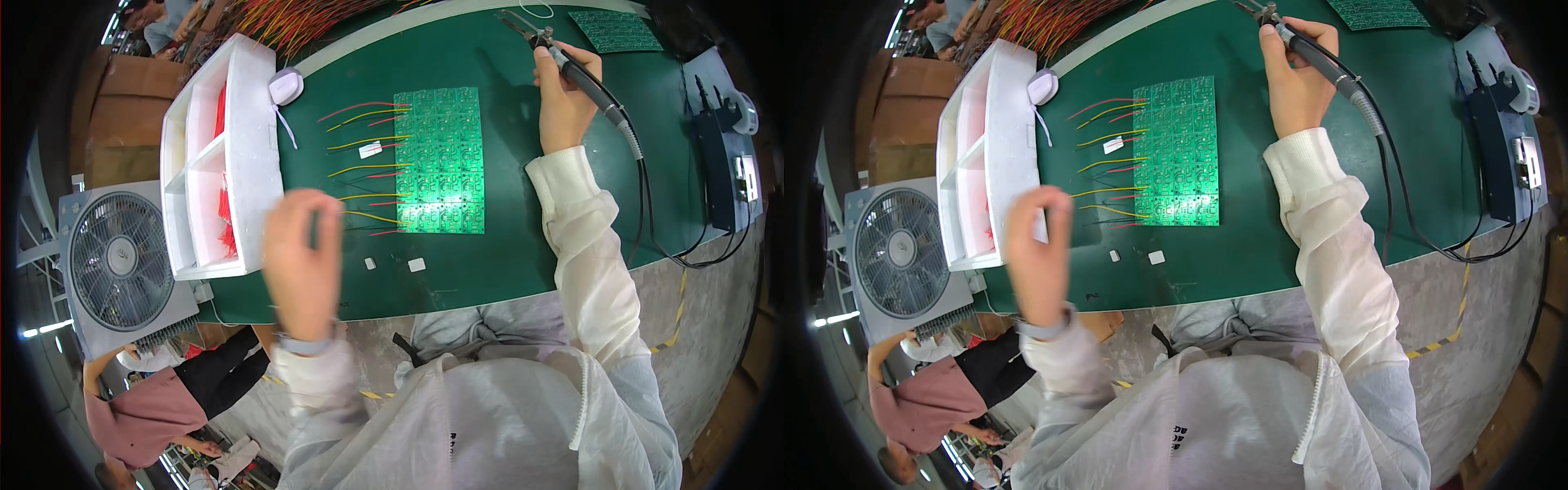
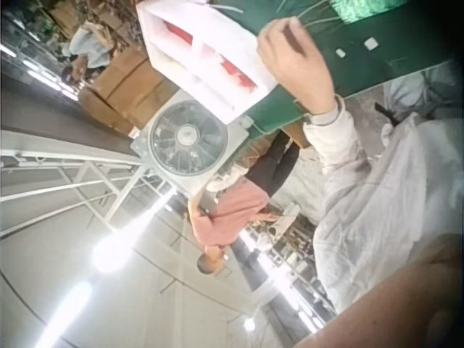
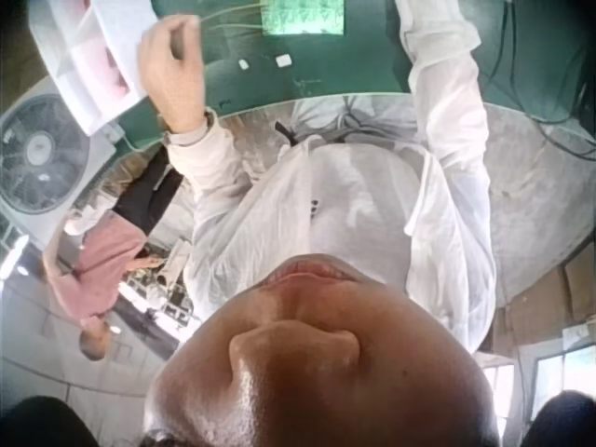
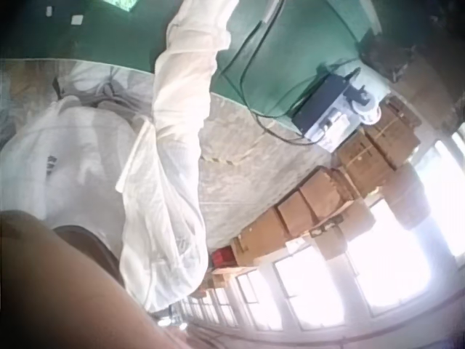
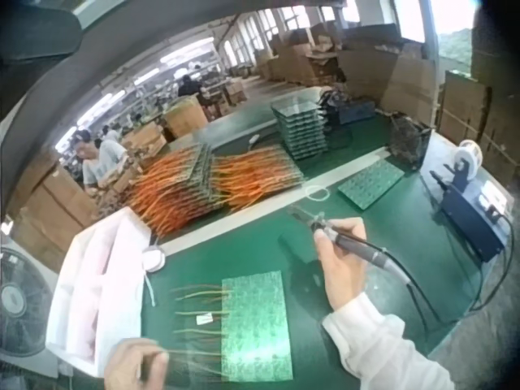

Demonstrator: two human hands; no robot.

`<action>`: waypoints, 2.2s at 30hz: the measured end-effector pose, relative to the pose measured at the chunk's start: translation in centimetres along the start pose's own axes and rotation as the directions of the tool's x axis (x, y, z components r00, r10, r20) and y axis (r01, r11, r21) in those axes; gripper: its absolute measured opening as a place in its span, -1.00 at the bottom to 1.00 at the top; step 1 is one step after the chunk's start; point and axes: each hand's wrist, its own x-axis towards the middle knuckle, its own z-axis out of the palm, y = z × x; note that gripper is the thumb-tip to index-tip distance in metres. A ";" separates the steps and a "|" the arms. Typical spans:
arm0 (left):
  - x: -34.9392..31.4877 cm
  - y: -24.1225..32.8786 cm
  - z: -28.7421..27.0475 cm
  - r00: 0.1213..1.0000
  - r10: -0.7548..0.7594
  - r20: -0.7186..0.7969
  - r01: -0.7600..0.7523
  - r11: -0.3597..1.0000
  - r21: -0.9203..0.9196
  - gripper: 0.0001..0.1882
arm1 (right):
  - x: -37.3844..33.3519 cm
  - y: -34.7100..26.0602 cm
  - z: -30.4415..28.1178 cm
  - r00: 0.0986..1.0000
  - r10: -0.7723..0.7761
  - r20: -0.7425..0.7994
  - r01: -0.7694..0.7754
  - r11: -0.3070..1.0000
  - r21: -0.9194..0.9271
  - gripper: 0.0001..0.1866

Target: The person solders wires to a circuit board, repeatedly picking up wires from a styrofoam container and attaching them to the board using a soldering iron.

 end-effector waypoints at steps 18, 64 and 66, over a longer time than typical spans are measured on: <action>24.2 -28.0 1.9 0.961 -0.276 -0.019 0.262 0.888 0.377 -0.75 | -0.2 -0.2 0.4 0.995 0.104 -0.002 -0.104 0.995 -0.006 -0.76; 7.9 -3.2 11.7 0.975 -0.164 0.147 0.220 0.736 -0.641 -0.91 | -0.3 -0.9 1.3 0.996 0.064 0.054 -0.063 0.998 -0.029 -0.72; 7.0 -3.4 11.6 0.976 -0.183 0.115 0.214 0.744 -0.633 -0.92 | -0.4 -0.8 1.4 0.996 0.051 0.075 -0.048 0.998 -0.038 -0.72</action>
